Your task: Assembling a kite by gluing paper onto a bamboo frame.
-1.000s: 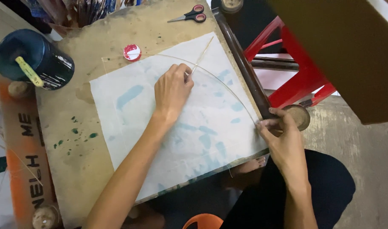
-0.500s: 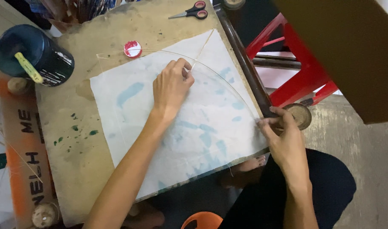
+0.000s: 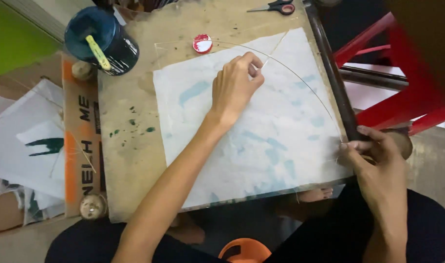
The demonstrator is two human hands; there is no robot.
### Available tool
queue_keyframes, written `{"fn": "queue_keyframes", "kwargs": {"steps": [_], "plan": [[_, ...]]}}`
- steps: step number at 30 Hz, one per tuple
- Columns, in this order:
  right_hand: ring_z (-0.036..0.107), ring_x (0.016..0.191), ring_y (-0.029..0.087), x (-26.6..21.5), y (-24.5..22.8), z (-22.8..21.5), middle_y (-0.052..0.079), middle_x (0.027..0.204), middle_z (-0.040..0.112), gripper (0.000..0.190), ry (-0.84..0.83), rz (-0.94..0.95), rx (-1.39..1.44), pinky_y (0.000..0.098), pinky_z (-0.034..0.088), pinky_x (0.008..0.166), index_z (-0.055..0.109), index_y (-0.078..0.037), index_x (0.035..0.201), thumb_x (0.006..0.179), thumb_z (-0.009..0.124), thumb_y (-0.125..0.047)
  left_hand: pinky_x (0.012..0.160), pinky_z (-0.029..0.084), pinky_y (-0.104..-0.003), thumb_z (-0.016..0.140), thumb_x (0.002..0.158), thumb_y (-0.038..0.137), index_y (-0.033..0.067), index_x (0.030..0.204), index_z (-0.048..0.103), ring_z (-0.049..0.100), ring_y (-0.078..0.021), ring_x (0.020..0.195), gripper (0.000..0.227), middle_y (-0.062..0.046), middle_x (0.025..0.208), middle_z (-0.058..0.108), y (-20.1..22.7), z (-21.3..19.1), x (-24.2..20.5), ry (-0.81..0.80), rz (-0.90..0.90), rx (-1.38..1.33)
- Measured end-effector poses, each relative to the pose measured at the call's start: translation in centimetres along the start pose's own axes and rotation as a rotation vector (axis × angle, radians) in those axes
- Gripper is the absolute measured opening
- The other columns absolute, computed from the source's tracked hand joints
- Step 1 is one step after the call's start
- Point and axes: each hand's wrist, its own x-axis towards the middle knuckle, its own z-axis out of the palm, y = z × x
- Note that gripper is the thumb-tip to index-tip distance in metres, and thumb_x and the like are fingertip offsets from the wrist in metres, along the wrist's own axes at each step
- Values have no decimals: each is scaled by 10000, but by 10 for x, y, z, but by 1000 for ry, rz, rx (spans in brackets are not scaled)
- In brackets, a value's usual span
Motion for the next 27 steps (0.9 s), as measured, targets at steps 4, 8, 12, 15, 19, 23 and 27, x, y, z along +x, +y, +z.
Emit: {"fn": "queue_keyframes", "kwargs": {"steps": [4,8,12,15,19,23,27], "plan": [[664,974,192,15,39,-7,135,1070,708,435,-1,-39,73,326,532,853,550,-36,1379,963,676,-69,677,515,-481,677,770,174,238,926,650,707,-280,875,170,25,914,739,-10,18,-1,63,100,45],[663,988,161,8,33,-14,86,1044,707,513,13,52,-21,318,531,834,590,-68,1378,900,745,-167,613,504,-528,668,818,156,201,943,661,665,-337,855,133,-31,866,701,-12,34,-6,67,138,161],[707,1036,212,5,21,-17,109,1040,767,514,9,77,-104,374,523,872,595,-74,1369,887,747,-162,578,491,-509,656,892,132,171,988,653,655,-326,793,103,-38,880,668,-14,44,-9,39,136,172],[704,1080,199,6,26,-19,103,1100,747,563,-7,65,-145,370,550,861,600,-114,1385,855,774,-190,593,493,-540,626,912,133,164,990,662,657,-385,770,91,-63,947,677,-13,47,-11,18,122,182],[694,1001,184,5,29,-18,70,1101,706,564,-46,11,-125,326,564,805,571,-104,1412,887,744,-217,669,505,-563,646,908,135,164,972,660,666,-400,834,72,-86,953,672,-14,46,-12,69,194,216],[693,1041,162,1,25,-17,54,1076,727,526,-41,22,-120,330,552,868,591,-109,1388,894,744,-202,557,480,-501,652,930,116,153,977,642,642,-339,750,61,-41,957,644,-16,46,-13,24,142,204],[697,1040,159,1,27,-16,36,1075,732,517,-11,-31,-145,333,534,861,592,-126,1381,897,746,-223,591,484,-532,640,959,145,145,984,647,659,-372,767,26,-65,968,649,-14,43,-12,47,155,184]]}}
